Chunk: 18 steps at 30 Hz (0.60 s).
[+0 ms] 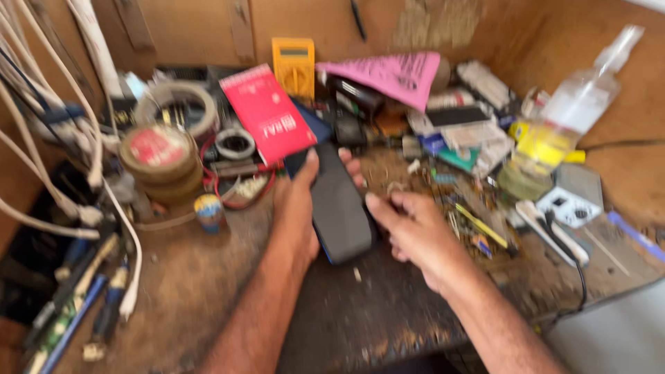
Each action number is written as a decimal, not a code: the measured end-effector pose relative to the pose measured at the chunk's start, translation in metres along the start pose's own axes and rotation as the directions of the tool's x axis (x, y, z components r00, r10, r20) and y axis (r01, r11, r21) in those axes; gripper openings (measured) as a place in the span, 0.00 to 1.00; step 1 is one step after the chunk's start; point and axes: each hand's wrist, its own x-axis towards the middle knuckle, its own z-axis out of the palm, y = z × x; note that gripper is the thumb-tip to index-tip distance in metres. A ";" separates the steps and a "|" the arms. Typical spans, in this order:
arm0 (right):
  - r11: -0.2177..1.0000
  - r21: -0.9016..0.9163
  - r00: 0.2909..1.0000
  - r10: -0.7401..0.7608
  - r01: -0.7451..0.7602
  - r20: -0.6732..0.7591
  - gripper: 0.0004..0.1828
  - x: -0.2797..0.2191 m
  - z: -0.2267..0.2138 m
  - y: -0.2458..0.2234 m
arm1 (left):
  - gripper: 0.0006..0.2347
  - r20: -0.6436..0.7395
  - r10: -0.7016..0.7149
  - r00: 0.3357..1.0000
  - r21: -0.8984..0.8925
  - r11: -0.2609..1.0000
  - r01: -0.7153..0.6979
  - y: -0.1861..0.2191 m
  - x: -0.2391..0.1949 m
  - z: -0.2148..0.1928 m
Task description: The person wipes the edges and screen of a blue smartphone using a small white cloth. The person rotates the phone to clean different sides and the display surface.
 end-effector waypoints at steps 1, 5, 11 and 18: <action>0.999 0.016 0.999 0.034 -0.034 0.028 0.17 -0.006 -0.001 0.000 | 0.18 0.014 0.007 1.000 -0.007 1.000 -0.007 0.000 -0.002 -0.001; 0.986 0.148 0.987 0.052 -0.075 0.153 0.15 -0.017 -0.003 0.000 | 0.14 0.025 0.037 0.999 0.014 0.999 -0.037 0.002 -0.001 -0.004; 0.987 0.145 0.998 -0.065 0.067 -0.017 0.12 -0.023 0.006 0.000 | 0.14 -0.011 0.210 0.978 0.238 0.950 -0.202 0.003 -0.004 0.001; 0.918 -0.240 0.925 -0.354 0.316 -0.140 0.12 -0.030 0.005 0.003 | 0.17 0.048 0.209 0.977 0.239 0.947 -0.215 0.001 -0.011 0.002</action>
